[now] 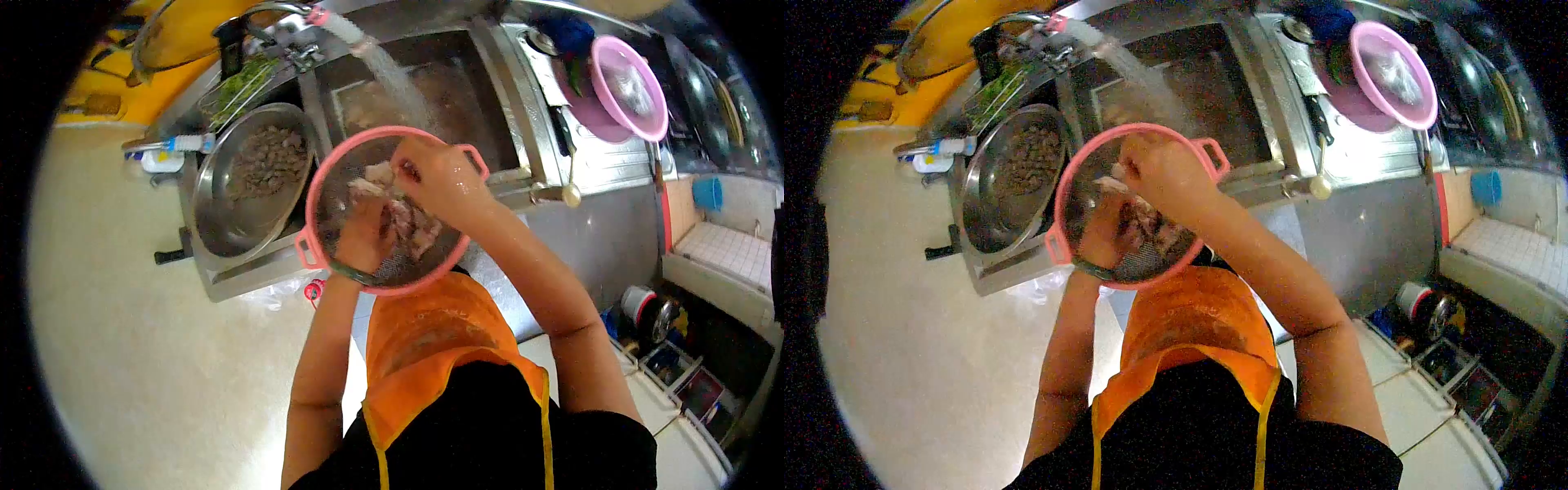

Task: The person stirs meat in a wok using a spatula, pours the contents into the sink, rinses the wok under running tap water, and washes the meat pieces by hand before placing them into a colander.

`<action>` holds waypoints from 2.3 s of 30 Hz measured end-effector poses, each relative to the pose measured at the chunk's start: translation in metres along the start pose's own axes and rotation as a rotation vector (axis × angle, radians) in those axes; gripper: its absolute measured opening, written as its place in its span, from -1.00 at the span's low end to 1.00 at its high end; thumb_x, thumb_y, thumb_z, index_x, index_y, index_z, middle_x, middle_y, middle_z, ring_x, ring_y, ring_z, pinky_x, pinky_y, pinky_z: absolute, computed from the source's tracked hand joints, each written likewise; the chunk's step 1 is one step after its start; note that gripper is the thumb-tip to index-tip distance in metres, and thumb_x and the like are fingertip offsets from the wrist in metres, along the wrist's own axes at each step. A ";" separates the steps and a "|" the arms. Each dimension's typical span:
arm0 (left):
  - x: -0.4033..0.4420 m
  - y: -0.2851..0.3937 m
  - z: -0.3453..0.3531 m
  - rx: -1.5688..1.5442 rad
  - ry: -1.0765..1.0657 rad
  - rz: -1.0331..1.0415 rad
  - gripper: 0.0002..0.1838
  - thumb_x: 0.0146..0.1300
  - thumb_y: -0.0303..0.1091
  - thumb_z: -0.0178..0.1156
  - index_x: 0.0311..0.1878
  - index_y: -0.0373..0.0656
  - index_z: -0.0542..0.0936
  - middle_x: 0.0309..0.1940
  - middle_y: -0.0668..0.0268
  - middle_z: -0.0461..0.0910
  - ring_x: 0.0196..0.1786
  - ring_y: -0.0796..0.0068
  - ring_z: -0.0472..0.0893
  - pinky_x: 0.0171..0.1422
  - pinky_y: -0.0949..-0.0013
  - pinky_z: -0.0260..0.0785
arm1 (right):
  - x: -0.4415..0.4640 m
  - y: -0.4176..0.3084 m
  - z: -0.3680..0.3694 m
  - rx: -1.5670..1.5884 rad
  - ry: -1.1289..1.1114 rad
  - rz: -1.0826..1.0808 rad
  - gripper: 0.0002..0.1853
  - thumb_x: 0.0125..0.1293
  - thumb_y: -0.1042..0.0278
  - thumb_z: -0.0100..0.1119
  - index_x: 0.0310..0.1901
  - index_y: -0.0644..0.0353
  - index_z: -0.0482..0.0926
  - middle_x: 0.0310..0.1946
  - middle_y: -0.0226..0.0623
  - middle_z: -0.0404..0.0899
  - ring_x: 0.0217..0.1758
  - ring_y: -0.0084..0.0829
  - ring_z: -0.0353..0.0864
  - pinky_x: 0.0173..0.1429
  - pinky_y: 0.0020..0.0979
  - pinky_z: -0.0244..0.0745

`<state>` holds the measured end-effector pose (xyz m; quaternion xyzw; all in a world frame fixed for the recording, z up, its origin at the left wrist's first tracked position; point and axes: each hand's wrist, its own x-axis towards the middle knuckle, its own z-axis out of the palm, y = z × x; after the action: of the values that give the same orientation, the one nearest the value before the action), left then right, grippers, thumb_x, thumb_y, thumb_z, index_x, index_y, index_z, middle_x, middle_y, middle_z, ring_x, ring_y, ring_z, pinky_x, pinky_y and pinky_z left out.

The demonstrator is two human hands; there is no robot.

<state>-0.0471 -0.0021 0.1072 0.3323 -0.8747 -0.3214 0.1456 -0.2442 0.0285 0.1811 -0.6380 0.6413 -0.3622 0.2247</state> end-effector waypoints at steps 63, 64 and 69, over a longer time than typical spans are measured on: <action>-0.011 0.001 -0.019 0.340 -0.137 -0.311 -0.39 -0.04 -0.26 0.29 0.16 -0.09 0.45 0.06 0.21 0.43 0.13 0.12 0.39 0.27 0.03 0.15 | 0.147 0.350 0.183 0.173 -0.365 0.577 -0.35 0.19 -0.02 0.17 0.27 0.10 0.32 0.01 -0.04 0.57 0.01 -0.15 0.61 -0.02 -0.21 0.52; -0.011 -0.001 -0.017 0.352 -0.124 -0.313 -0.40 -0.05 -0.26 0.29 0.16 -0.09 0.45 0.06 0.21 0.44 0.13 0.13 0.39 0.27 0.03 0.15 | 0.146 0.359 0.191 0.100 -0.485 0.456 -0.31 0.18 -0.07 0.20 0.28 0.08 0.31 0.00 -0.06 0.58 0.00 -0.17 0.62 -0.08 -0.21 0.56; -0.004 0.000 -0.020 0.283 -0.121 -0.386 -0.41 -0.05 -0.30 0.29 0.14 -0.09 0.47 0.07 0.23 0.45 0.11 0.15 0.41 0.23 0.05 0.18 | 0.136 0.342 0.190 -0.315 -0.329 0.182 -0.48 0.28 -0.03 0.11 0.17 0.07 0.37 -0.19 -0.17 0.60 -0.24 -0.23 0.59 -0.25 -0.26 0.51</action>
<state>-0.0346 -0.0083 0.1224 0.4903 -0.8385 -0.2370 -0.0193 -0.3377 -0.1645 -0.1733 -0.6553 0.6993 -0.1272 0.2557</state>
